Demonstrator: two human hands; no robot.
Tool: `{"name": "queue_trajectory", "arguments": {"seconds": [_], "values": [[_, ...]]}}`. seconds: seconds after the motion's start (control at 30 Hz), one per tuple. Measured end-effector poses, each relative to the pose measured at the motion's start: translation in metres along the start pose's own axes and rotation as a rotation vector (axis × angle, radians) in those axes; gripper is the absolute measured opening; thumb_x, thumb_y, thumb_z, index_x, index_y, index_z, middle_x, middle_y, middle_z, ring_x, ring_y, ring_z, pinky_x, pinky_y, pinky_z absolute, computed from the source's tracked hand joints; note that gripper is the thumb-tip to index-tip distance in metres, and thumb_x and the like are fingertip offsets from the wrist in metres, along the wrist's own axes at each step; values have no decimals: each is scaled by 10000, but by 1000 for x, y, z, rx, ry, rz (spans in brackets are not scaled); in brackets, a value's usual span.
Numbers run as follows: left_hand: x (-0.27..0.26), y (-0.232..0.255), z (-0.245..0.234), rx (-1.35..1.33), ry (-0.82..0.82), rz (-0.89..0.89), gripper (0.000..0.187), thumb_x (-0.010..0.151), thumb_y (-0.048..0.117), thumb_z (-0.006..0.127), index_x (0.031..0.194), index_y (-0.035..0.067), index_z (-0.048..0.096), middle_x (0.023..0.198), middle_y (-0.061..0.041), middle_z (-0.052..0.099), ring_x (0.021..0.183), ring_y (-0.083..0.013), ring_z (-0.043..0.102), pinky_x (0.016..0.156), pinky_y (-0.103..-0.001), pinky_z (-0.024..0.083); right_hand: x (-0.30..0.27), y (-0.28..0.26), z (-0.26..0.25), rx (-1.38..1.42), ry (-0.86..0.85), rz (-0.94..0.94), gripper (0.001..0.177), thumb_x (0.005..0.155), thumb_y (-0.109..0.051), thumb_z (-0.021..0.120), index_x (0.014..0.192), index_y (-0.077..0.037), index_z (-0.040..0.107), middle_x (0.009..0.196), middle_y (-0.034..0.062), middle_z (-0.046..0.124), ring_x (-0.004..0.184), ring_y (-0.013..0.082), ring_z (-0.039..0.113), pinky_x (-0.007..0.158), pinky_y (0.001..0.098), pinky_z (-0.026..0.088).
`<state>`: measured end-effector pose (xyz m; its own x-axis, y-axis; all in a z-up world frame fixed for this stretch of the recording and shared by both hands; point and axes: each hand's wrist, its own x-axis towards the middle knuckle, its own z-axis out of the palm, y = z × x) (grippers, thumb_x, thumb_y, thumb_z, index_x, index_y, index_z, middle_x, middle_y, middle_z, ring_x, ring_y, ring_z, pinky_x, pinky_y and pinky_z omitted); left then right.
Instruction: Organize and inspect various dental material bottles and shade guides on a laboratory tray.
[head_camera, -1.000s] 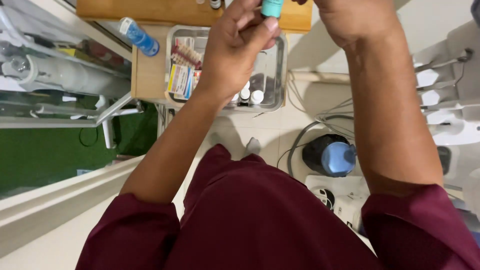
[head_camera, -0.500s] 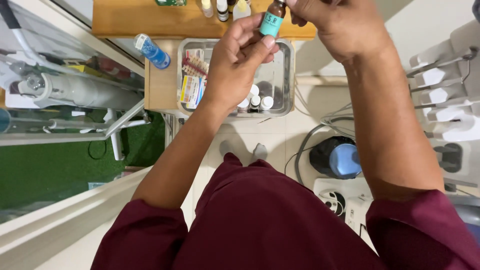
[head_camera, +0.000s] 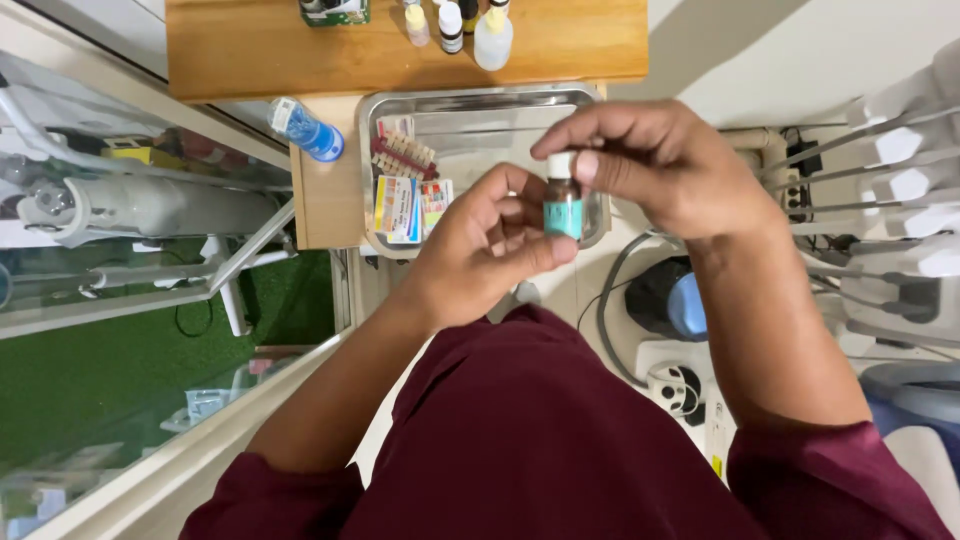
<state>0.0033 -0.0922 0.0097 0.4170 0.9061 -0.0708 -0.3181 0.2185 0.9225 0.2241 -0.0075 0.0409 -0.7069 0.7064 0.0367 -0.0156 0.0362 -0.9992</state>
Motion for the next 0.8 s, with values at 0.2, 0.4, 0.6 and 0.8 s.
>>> {"name": "queue_trajectory", "arguments": {"seconds": [0.2,0.4,0.6,0.8], "values": [[-2,-1,-7,-93,-58,-49,358,981,59,739,1269,29,529,1176,-70,638,1085,-125,632,994,-304,545,-12,18,9,131,94,75,235,1042,-56,654,1267,4,687,1079,55,726,954,122,671,871,274,557],[15,-16,-6,-110,-12,-49,310,1001,29,720,1266,12,560,1209,-72,651,1116,-125,641,1016,-301,549,-14,42,-7,267,134,107,238,1037,-88,684,1250,18,682,1057,39,716,916,102,647,818,258,537],[46,-25,11,-52,144,-43,337,966,22,746,1245,3,558,1175,-99,689,1094,-131,660,973,-304,562,3,52,-41,364,121,140,275,1041,-99,672,1284,30,673,1108,52,704,1014,124,638,922,276,522],[70,-33,23,-174,230,-23,385,981,22,705,1333,-19,553,1246,-84,675,1175,-147,657,1065,-334,562,12,63,-71,479,59,105,308,1057,-105,661,1338,21,653,1167,87,708,1097,170,662,994,313,536]]}}
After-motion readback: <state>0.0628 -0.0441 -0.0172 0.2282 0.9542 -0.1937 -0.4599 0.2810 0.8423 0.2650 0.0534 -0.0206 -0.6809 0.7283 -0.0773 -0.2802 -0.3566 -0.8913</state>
